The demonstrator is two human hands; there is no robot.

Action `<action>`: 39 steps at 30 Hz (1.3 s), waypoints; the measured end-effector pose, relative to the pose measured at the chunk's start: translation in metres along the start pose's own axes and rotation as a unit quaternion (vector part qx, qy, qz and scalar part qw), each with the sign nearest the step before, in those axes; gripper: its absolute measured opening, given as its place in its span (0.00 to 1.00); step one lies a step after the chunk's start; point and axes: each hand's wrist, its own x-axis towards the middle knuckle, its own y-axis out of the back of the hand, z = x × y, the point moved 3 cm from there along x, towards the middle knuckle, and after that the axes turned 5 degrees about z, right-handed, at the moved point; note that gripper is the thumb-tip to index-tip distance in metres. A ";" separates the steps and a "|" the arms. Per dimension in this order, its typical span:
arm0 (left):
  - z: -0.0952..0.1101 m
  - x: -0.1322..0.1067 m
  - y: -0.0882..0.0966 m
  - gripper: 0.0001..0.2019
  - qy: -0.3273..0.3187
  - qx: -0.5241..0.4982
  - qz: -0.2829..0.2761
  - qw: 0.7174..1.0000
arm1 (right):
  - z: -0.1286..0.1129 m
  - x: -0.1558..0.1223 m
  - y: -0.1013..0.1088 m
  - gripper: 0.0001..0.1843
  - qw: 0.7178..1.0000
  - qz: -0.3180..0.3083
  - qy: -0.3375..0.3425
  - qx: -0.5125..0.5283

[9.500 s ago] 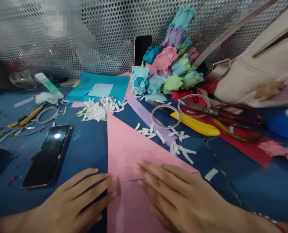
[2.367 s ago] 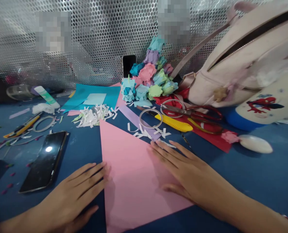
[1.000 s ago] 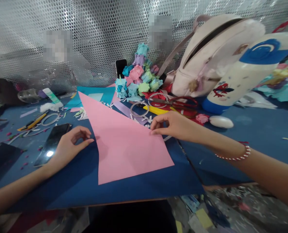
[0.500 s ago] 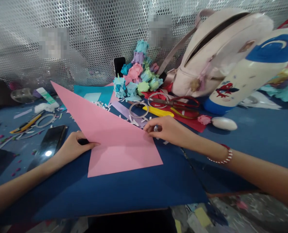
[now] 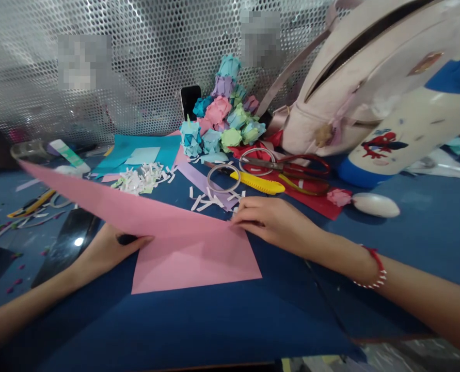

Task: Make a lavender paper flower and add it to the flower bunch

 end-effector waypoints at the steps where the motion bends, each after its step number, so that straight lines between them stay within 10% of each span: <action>1: 0.000 0.000 0.001 0.09 -0.013 0.016 0.000 1.000 | 0.000 -0.002 0.000 0.16 1.000 -0.001 0.022 -0.017; 7: 0.011 -0.001 0.003 0.15 -0.234 0.108 0.001 0.966 | -0.007 -0.011 0.000 0.21 0.981 -0.003 0.126 -0.150; 14: 0.020 -0.013 0.002 0.13 -0.325 0.233 0.014 0.917 | -0.023 -0.012 0.000 0.20 0.937 0.026 0.227 -0.265; 33: 0.025 -0.054 0.014 0.24 -0.202 0.327 -0.002 0.923 | -0.057 -0.036 -0.002 0.13 0.945 0.022 0.047 -0.322; 39: 0.058 -0.059 0.033 0.21 -0.202 0.254 0.020 0.946 | -0.058 -0.028 -0.003 0.16 0.959 0.022 0.045 -0.277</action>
